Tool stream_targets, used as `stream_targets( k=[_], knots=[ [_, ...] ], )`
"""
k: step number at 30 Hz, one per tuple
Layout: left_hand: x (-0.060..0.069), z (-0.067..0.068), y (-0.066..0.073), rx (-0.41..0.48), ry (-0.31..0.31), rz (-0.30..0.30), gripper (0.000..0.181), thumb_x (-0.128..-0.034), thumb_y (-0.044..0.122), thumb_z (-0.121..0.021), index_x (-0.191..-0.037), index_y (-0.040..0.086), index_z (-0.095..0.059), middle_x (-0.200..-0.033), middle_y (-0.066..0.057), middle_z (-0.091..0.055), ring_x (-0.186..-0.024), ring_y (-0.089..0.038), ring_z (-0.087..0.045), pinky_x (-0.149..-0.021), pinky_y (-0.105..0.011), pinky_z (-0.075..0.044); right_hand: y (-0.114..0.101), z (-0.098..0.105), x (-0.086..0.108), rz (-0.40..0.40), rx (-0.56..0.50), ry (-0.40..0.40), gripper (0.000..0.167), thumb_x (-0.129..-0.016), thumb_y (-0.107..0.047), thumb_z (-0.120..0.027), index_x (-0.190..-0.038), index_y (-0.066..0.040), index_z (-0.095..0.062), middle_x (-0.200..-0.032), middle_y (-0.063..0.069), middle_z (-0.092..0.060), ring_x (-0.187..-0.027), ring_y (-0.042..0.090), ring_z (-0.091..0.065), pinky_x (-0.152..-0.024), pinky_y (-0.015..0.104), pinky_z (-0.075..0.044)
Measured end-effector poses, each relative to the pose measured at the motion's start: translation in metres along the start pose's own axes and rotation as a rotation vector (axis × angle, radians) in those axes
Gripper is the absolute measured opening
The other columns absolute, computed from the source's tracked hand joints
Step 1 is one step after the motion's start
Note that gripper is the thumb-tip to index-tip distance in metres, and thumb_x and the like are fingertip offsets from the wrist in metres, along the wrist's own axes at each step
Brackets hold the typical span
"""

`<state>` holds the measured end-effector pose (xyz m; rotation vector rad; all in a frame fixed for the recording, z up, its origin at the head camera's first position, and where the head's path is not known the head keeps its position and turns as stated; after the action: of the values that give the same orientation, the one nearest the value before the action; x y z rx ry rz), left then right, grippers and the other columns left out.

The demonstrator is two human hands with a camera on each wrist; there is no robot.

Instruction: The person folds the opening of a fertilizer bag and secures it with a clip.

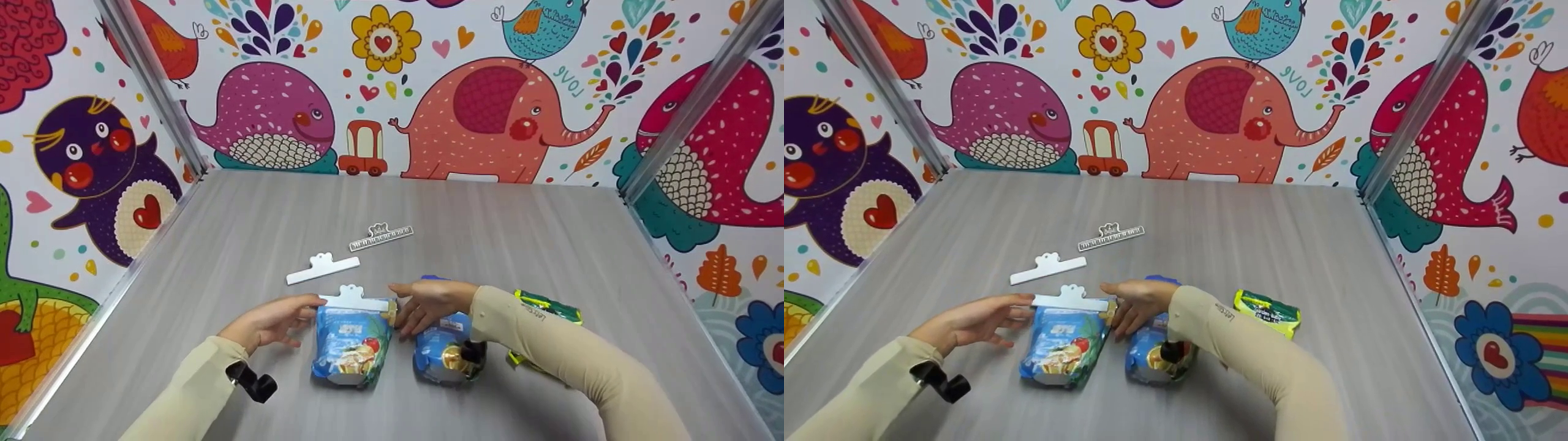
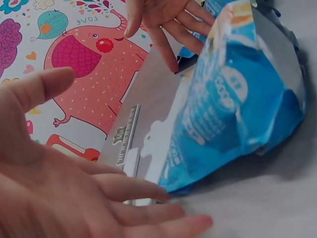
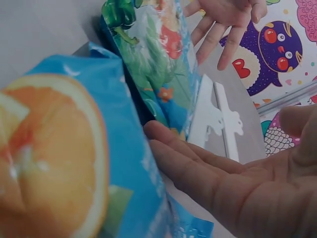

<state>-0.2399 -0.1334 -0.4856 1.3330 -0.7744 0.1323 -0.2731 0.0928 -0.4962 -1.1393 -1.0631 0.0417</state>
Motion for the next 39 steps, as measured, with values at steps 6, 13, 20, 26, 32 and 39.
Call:
stream_targets(
  k=[6,13,20,26,32,39],
  knots=[
    [0.001,-0.006,0.015,-0.001,-0.027,-0.049,0.083,-0.0967,0.034,-0.052,-0.155,-0.005,-0.009,-0.157,-0.036,-0.013,-0.144,-0.055,-0.007,-0.107,-0.072,-0.018,-0.01,0.007,0.011,0.038,0.049,0.0,0.068,-0.107,-0.04,-0.038,-0.153,0.006,-0.02,-0.129,0.027,-0.059,-0.115,0.039,-0.061,-0.102,0.052,-0.043],
    [0.001,-0.019,0.033,0.041,-0.057,-0.094,0.084,-0.0976,0.029,-0.051,-0.157,-0.002,0.0,-0.159,-0.031,-0.011,-0.145,-0.052,-0.006,-0.11,-0.07,-0.014,-0.017,0.019,0.024,0.102,0.053,0.021,0.064,-0.104,-0.033,-0.044,-0.153,0.004,-0.023,-0.136,0.028,-0.051,-0.127,0.047,-0.049,-0.103,0.057,-0.041],
    [0.001,-0.037,0.052,0.092,-0.027,-0.16,0.084,-0.095,0.026,-0.054,-0.158,0.002,-0.005,-0.159,-0.03,-0.015,-0.146,-0.049,-0.008,-0.112,-0.066,-0.014,-0.023,0.036,0.038,0.17,0.038,0.022,0.065,-0.103,-0.03,-0.048,-0.153,0.003,-0.023,-0.142,0.031,-0.042,-0.129,0.049,-0.045,-0.101,0.059,-0.042],
    [-0.001,-0.052,0.07,0.108,0.006,-0.234,0.082,-0.0956,0.026,-0.055,-0.159,0.004,-0.008,-0.159,-0.025,-0.021,-0.146,-0.047,-0.013,-0.112,-0.065,-0.018,-0.029,0.056,0.053,0.239,0.041,0.049,0.062,-0.103,-0.03,-0.049,-0.151,0.002,-0.028,-0.144,0.029,-0.043,-0.132,0.049,-0.042,-0.102,0.06,-0.04],
    [-0.009,-0.064,0.085,0.169,0.05,-0.282,0.082,-0.0955,0.025,-0.055,-0.159,0.006,-0.007,-0.16,-0.025,-0.018,-0.146,-0.046,-0.016,-0.111,-0.064,-0.021,-0.027,0.077,0.063,0.277,-0.011,0.096,0.062,-0.102,-0.03,-0.05,-0.151,0.001,-0.03,-0.147,0.031,-0.039,-0.135,0.051,-0.038,-0.104,0.062,-0.036],
    [-0.024,-0.075,0.099,0.222,0.072,-0.333,0.083,-0.0973,0.027,-0.052,-0.159,0.004,-0.001,-0.163,-0.022,-0.008,-0.145,-0.045,-0.017,-0.11,-0.064,-0.023,-0.022,0.098,0.071,0.301,-0.045,0.153,0.062,-0.101,-0.03,-0.05,-0.151,0.0,-0.029,-0.148,0.029,-0.037,-0.135,0.05,-0.037,-0.105,0.062,-0.036]
  ],
)
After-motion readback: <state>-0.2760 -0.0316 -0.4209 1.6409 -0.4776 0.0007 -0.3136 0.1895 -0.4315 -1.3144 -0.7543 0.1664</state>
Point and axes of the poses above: each hand's wrist, its own x-axis away from the middle knuckle, its own z-axis out of the back of the hand, y = z × x, the point moved 8 cm from there along -x, towards the middle knuckle
